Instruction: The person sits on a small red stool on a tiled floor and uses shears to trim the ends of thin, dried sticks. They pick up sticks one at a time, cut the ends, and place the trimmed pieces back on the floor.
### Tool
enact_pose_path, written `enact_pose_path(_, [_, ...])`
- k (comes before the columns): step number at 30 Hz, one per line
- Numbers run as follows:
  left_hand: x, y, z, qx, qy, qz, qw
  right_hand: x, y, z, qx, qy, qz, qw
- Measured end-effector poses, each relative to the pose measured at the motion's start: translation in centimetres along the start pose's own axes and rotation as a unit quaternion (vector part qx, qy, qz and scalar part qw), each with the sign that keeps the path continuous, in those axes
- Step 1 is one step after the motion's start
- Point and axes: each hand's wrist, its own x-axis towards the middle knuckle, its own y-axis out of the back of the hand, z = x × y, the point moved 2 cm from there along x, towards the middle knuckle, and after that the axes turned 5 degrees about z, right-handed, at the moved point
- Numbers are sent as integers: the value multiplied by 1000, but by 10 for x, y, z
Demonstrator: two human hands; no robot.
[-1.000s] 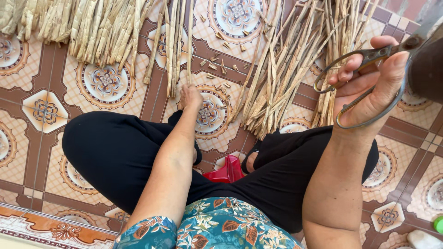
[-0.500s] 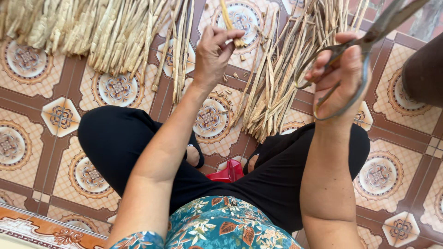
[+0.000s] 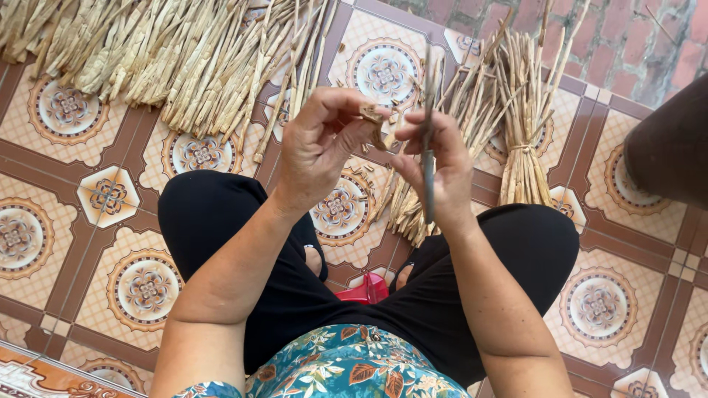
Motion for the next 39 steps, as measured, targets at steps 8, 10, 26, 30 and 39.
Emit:
enact_pose_path(8, [-7, 10, -16, -114, 98, -3, 989, 0, -12, -15, -79, 95, -40, 991])
enact_pose_path(10, [-6, 12, -14, -111, 100, -22, 989, 2, -12, -17, -104, 116, -30, 987])
enact_pose_path(26, [-8, 10, 0, 158, -39, 46, 986, 3, -13, -21, -147, 122, -17, 981])
enact_pose_path(30, [-10, 11, -6, 132, -34, 43, 990, 3, -13, -22, -151, 123, -17, 981])
enact_pose_path(39, [-13, 7, -9, 102, -3, 34, 994, 4, -12, -31, -206, 149, -11, 967])
